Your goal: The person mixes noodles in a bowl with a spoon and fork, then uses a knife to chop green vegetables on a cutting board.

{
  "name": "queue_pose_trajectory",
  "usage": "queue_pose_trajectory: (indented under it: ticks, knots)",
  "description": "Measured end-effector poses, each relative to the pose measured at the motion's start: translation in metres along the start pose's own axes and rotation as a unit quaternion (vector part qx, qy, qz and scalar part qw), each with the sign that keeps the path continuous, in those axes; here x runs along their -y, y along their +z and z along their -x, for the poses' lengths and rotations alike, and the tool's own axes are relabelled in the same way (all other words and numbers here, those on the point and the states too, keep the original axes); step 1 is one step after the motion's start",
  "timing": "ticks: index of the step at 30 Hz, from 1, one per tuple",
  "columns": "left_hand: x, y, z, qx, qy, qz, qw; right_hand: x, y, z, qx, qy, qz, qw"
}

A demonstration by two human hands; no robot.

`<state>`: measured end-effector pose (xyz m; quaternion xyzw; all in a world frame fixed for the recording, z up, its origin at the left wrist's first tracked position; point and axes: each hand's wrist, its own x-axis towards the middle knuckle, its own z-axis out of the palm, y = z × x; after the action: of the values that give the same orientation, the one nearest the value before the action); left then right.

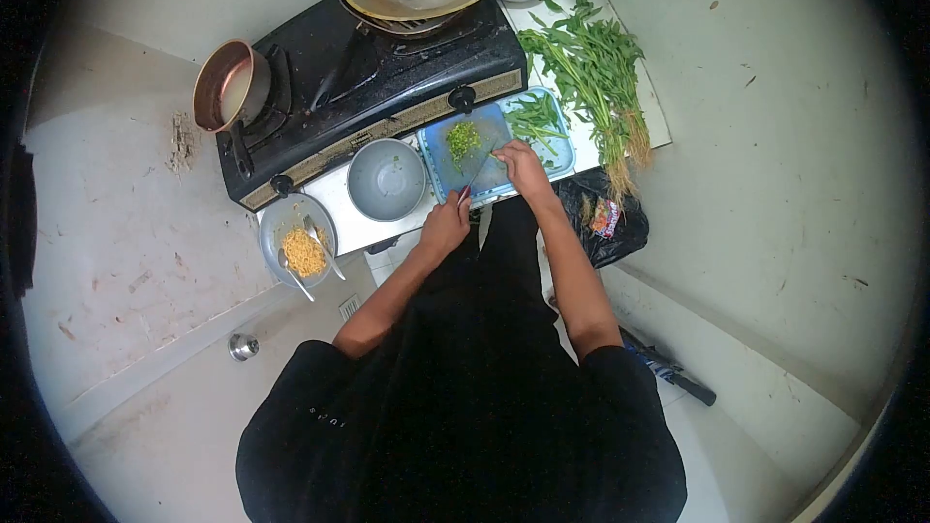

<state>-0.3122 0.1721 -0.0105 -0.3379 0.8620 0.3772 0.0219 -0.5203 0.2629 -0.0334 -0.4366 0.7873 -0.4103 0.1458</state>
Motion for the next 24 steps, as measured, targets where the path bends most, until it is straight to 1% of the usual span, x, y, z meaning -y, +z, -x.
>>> queue_pose_trajectory:
  ticks: [2,5,11,13,18,20,24]
  knots:
    - [-0.001,-0.002,0.001,0.0,0.007,-0.011,1.0,0.002,-0.001,-0.001,0.012,0.004,-0.012,1.0]
    - [-0.002,-0.003,0.002,0.017,-0.005,-0.007,1.0,0.007,0.0,0.002,-0.011,-0.011,-0.004,1.0]
    - [-0.001,-0.002,0.001,0.015,0.002,-0.008,1.0,0.004,0.003,0.004,-0.021,-0.02,0.015,0.999]
    - [-0.002,-0.003,0.002,0.01,0.005,-0.008,1.0,0.005,0.005,0.005,-0.044,-0.043,0.022,0.998]
    - [-0.005,-0.004,0.003,0.011,0.0,-0.018,1.0,0.011,0.011,0.009,-0.076,-0.04,0.026,0.996]
    - [-0.006,-0.001,0.002,0.015,-0.004,-0.001,1.0,0.013,0.012,0.009,-0.086,-0.043,0.025,0.995]
    - [-0.014,0.009,-0.015,0.001,-0.004,-0.006,1.0,0.018,0.017,0.01,-0.096,-0.027,0.048,0.994]
